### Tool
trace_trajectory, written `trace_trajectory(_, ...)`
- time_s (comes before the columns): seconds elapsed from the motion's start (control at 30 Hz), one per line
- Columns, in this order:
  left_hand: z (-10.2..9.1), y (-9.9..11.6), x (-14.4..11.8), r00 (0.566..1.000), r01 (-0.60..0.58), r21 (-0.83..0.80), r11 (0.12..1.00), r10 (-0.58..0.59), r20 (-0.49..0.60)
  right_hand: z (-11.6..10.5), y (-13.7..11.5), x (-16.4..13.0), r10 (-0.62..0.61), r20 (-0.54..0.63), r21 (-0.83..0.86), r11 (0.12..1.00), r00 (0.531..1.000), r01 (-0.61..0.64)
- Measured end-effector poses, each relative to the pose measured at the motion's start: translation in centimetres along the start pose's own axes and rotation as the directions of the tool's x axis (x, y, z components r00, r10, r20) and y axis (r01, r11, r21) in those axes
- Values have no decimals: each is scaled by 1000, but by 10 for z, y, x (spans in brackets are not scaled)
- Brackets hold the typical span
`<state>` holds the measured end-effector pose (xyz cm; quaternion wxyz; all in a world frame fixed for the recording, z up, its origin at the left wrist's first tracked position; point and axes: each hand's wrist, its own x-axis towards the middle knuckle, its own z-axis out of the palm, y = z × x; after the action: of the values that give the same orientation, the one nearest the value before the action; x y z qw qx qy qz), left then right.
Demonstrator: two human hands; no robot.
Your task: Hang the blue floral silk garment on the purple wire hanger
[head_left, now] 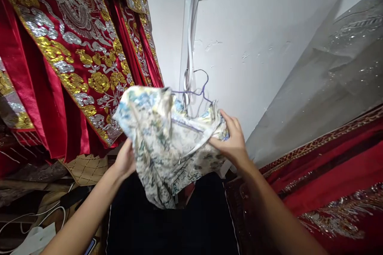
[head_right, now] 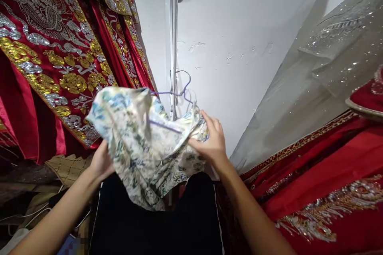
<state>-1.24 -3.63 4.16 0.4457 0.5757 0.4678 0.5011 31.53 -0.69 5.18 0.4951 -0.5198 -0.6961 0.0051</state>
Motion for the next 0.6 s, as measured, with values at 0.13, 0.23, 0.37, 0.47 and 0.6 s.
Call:
trace_trajectory(0.13,12,-25,-20,988,150,-145,978,-144,51,-16,-8,36,-57,-23,-105,993,998,54)
trace_trajectory(0.23,33,-35,-30,995,95,-101,990,-90,47,-24,-25,49,-148,87,-134,978,985,159)
trace_trajectory(0.37,63,-49,-52,967,162,-122,979,-133,217,-29,-39,16,-315,216,86,949,924,303)
trace_trajectory(0.47,85,-59,-69,959,227,-217,949,-180,218,-15,-38,-41,-290,273,396,903,917,167)
trace_trajectory(0.6,102,-62,-78,960,277,-323,905,-250,123,29,-33,-118,254,218,540,773,943,-333)
